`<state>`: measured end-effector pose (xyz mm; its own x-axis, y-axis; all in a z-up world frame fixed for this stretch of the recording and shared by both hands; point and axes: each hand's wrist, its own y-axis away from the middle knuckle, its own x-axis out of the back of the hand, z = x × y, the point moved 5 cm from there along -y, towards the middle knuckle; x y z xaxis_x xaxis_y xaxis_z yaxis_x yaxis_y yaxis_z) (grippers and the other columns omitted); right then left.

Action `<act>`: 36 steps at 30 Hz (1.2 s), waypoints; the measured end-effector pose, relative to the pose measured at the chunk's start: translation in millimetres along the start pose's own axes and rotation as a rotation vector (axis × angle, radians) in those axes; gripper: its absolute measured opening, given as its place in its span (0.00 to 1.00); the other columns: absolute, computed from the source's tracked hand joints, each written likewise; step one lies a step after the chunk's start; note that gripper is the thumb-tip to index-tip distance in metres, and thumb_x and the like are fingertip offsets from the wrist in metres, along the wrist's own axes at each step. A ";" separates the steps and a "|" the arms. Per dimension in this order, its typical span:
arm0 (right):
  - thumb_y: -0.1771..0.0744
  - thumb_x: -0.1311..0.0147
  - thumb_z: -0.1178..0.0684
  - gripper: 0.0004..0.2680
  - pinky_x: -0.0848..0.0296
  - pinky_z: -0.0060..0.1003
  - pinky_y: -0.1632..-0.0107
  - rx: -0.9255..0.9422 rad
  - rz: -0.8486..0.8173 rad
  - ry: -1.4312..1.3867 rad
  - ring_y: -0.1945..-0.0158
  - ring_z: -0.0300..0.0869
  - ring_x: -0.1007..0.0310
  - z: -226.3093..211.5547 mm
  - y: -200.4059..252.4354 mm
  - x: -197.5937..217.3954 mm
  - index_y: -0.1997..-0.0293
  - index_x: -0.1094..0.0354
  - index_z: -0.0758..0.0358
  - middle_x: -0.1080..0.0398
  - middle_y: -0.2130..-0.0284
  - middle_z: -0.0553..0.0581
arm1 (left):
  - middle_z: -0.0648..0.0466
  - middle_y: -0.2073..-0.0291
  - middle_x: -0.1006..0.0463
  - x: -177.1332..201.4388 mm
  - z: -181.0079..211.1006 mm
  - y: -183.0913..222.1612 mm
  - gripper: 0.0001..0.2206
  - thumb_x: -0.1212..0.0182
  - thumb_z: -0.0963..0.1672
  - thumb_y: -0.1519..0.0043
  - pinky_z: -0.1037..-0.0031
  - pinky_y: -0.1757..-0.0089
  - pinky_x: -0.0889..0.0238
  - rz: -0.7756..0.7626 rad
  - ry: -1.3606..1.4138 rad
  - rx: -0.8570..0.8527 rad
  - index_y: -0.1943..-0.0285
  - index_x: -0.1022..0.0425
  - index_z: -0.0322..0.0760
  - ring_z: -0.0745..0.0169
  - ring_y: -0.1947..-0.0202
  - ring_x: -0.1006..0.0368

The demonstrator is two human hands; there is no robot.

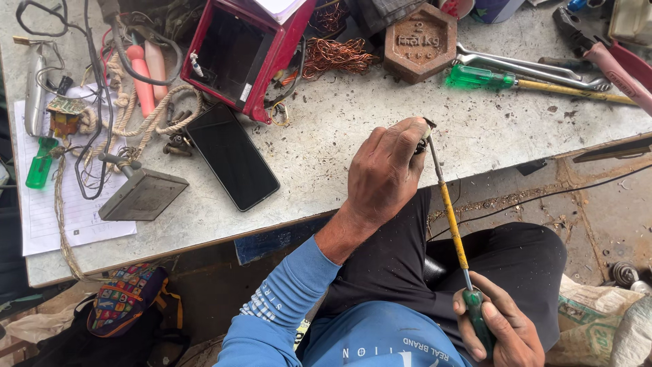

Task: The person disassembles a component using a screwdriver and pliers, then winds and inspects copper wire around a small motor core.

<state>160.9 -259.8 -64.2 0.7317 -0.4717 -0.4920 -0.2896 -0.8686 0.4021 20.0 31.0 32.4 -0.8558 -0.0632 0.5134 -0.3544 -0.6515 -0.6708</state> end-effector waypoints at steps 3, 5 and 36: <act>0.29 0.65 0.60 0.19 0.34 0.32 0.79 -0.031 0.009 0.009 0.80 0.38 0.35 2.3 2.5 -4.9 0.28 0.49 0.80 0.34 0.60 0.80 | 0.53 0.46 0.21 1.1 2.8 -0.2 0.21 0.28 0.39 0.38 0.72 0.57 0.28 0.012 -0.079 -0.014 0.39 0.34 0.39 0.61 0.58 0.25; 0.29 0.65 0.59 0.19 0.34 0.32 0.79 -0.039 0.006 0.005 0.80 0.37 0.35 2.7 5.2 -9.9 0.28 0.50 0.79 0.34 0.59 0.79 | 0.54 0.47 0.21 1.8 3.7 -0.5 0.21 0.28 0.39 0.38 0.73 0.60 0.29 0.024 -0.103 -0.020 0.40 0.33 0.40 0.63 0.60 0.27; 0.29 0.58 0.59 0.18 0.35 0.27 0.74 0.139 0.098 0.144 0.77 0.34 0.36 28.9 3.6 -76.7 0.30 0.44 0.75 0.28 0.59 0.68 | 0.51 0.56 0.20 0.0 -2.7 2.9 0.25 0.26 0.40 0.40 0.72 0.64 0.31 0.045 -0.103 0.043 0.36 0.34 0.34 0.62 0.63 0.26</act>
<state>85.9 -231.2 -47.3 0.7736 -0.5369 -0.3365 -0.4385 -0.8370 0.3273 17.9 31.1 29.0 -0.8265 -0.1691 0.5370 -0.2979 -0.6779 -0.6721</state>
